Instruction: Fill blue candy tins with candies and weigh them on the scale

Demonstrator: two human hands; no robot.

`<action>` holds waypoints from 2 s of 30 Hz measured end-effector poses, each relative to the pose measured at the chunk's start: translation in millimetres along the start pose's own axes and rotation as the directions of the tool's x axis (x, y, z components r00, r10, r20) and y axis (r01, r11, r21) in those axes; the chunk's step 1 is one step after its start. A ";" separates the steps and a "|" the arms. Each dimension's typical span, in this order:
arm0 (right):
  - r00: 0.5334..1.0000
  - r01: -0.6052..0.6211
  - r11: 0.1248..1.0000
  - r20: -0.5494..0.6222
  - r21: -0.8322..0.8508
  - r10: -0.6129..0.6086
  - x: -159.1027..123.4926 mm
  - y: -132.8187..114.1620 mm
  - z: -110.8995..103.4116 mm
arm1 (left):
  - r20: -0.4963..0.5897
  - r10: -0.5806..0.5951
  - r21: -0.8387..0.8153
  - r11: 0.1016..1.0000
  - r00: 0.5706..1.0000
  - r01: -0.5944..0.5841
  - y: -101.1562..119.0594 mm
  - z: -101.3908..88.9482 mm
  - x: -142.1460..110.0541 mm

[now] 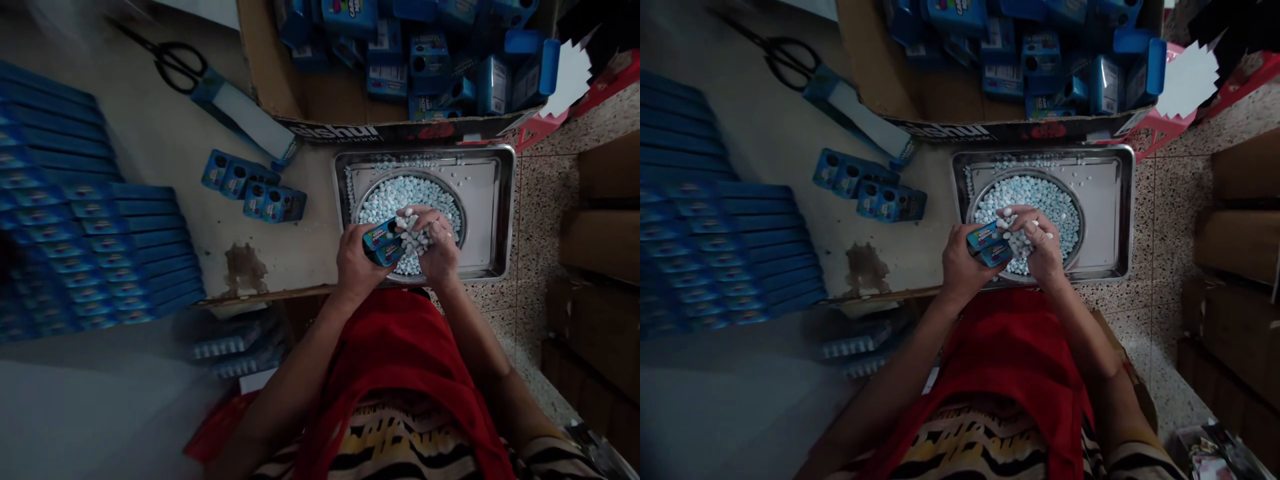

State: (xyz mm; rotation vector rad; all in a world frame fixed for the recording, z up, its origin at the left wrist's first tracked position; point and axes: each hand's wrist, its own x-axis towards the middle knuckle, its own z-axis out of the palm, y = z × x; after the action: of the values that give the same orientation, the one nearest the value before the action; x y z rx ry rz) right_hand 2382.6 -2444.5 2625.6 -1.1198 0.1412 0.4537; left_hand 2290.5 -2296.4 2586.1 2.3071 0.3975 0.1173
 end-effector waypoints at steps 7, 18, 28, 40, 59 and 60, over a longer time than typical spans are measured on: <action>0.994 0.098 0.995 0.039 -0.014 -0.097 18.1 0.3 8.8 | 0.115 -0.017 -0.076 0.997 0.993 0.026 6.8 1.7 4.7; 0.980 0.133 0.989 0.156 -0.060 -0.123 5.5 -20.3 7.4 | 0.115 0.097 -0.184 0.980 0.989 -0.075 -17.8 11.5 16.6; 0.986 0.145 0.495 0.083 -0.857 -0.145 -0.1 63.8 -107.6 | 0.042 0.203 -0.234 0.954 0.978 -0.188 -32.9 5.9 17.9; 0.995 -0.089 0.709 -0.091 -0.699 0.035 68.4 77.8 -78.6 | -0.090 0.143 -0.186 0.970 0.986 -0.158 -22.7 -7.4 -1.1; 0.991 0.137 0.988 0.000 -0.071 -0.137 28.9 3.8 -6.3 | 0.022 0.046 -0.105 0.994 0.999 -0.044 -3.5 28.6 9.2; 0.991 0.136 0.987 0.012 -0.080 -0.135 30.9 3.8 -5.8 | 0.047 0.050 -0.112 0.993 0.998 -0.045 -3.8 27.7 8.5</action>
State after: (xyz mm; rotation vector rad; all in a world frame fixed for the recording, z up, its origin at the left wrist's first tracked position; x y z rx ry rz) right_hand 2409.5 -2439.6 2609.6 -1.1991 0.0410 0.3438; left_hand 2303.3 -2310.3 2563.8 2.2062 0.3036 0.1032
